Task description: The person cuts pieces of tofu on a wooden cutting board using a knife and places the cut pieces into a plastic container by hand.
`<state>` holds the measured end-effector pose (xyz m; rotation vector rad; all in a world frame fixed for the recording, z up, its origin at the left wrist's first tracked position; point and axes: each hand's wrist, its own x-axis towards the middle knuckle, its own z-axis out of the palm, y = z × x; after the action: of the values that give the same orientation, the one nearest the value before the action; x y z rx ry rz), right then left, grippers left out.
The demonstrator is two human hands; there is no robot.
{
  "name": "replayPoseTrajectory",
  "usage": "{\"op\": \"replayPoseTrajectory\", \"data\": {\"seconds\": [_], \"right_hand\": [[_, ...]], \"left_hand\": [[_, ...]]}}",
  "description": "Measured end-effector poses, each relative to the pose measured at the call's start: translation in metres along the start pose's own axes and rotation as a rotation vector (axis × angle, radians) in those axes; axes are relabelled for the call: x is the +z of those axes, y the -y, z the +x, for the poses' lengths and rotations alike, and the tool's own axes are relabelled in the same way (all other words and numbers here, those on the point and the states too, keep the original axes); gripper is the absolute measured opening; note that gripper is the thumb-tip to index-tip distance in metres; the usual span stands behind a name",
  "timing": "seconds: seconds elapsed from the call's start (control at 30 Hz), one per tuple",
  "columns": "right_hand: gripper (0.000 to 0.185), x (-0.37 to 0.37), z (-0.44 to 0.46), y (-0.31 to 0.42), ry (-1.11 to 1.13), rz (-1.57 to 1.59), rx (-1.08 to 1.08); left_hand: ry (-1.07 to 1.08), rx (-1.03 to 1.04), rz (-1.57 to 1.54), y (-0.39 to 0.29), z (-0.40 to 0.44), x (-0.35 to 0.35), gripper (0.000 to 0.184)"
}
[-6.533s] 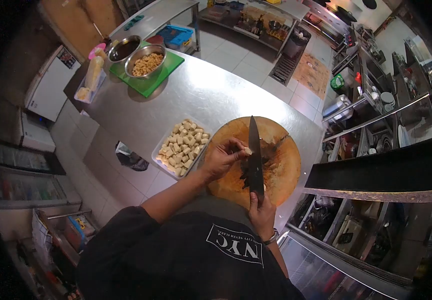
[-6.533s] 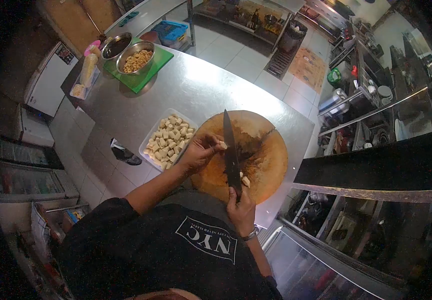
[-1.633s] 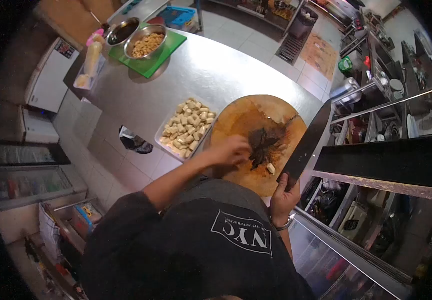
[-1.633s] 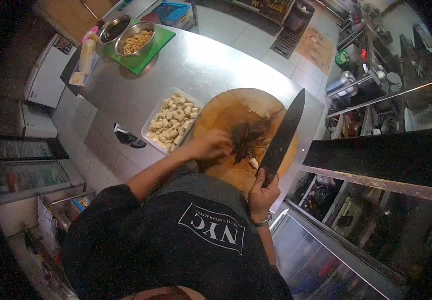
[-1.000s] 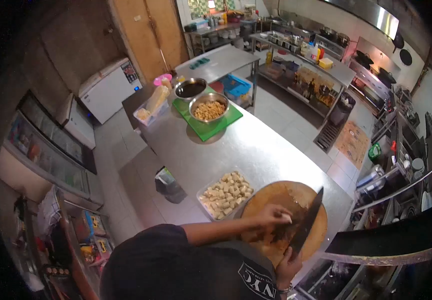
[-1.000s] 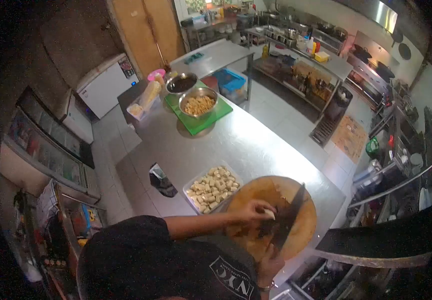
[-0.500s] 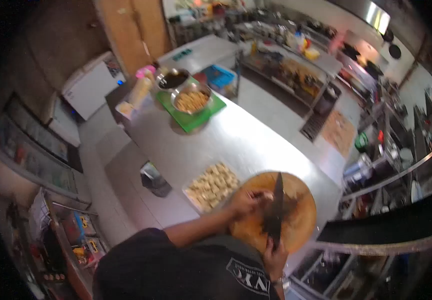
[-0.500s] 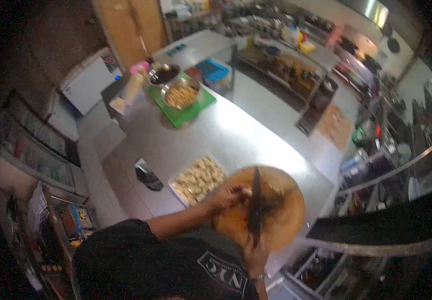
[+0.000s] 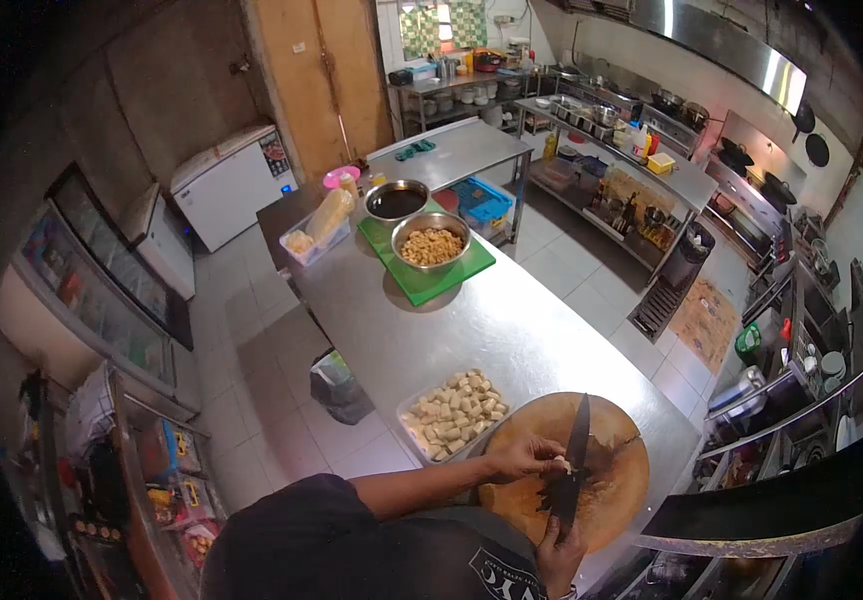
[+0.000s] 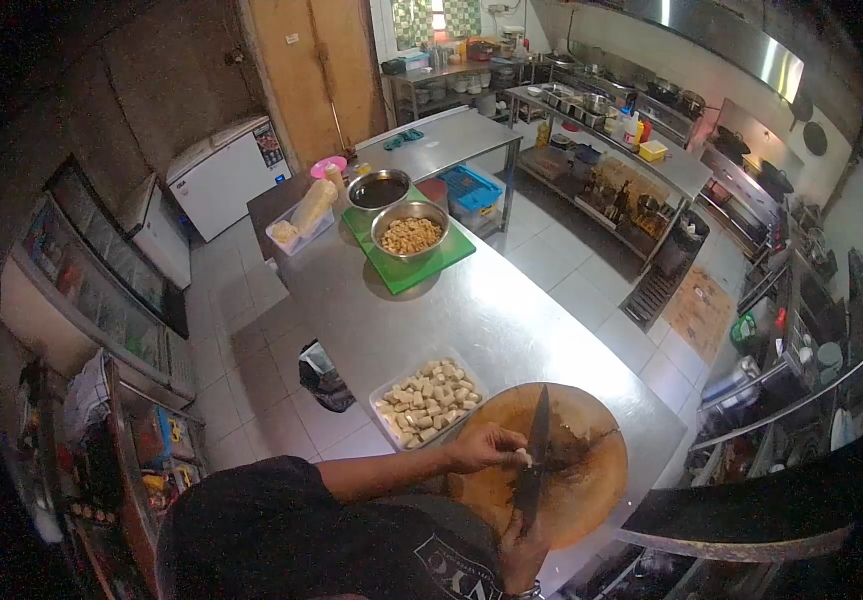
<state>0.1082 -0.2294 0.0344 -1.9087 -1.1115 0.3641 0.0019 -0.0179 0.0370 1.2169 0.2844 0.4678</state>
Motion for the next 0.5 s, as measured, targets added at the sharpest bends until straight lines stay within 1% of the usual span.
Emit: {"op": "replayPoseTrajectory", "data": {"seconds": [0.07,0.13,0.17,0.23,0.27,0.3,0.33,0.37,0.4,0.43,0.47,0.5], "right_hand": [[0.024,-0.007,-0.001,0.002,0.152,-0.060,0.130],[0.025,-0.010,0.003,0.020,0.120,-0.019,0.104],[0.025,-0.010,0.005,0.026,0.088,0.020,0.079],[0.025,-0.006,0.000,0.003,0.096,-0.019,0.085],[0.024,-0.001,-0.001,-0.009,0.104,-0.060,0.094],[0.024,0.006,0.003,-0.013,0.105,-0.063,0.100],[0.023,0.012,0.006,-0.018,0.021,0.000,0.041],[0.024,0.008,0.002,-0.021,-0.061,0.045,-0.001],[0.023,0.001,0.000,-0.014,-0.004,0.056,0.104],[0.022,-0.005,0.000,-0.006,0.045,0.066,0.216],[0.021,-0.001,-0.002,-0.010,0.007,0.051,0.145],[0.019,0.001,-0.004,-0.014,-0.028,0.038,0.067]], "left_hand": [[0.001,-0.039,0.033,-0.007,-0.002,0.000,0.024],[0.112,-0.157,0.190,-0.003,0.000,-0.008,0.026],[0.112,-0.156,0.190,0.002,-0.001,-0.008,0.026],[-0.003,-0.160,-0.041,0.016,-0.003,-0.003,0.025],[-0.004,-0.162,-0.041,0.018,-0.002,-0.005,0.025],[-0.105,-0.083,-0.120,0.020,-0.001,-0.006,0.025],[-0.200,-0.013,-0.210,0.027,0.000,-0.001,0.025],[-0.266,-0.035,-0.187,0.021,0.000,-0.002,0.025],[-0.324,-0.074,-0.174,0.012,0.000,-0.009,0.025],[-0.271,-0.003,-0.442,0.027,0.001,-0.018,0.023],[-0.225,0.077,-0.701,0.042,0.006,-0.030,0.021],[-0.239,0.100,-0.671,0.042,0.005,-0.032,0.021]]}}
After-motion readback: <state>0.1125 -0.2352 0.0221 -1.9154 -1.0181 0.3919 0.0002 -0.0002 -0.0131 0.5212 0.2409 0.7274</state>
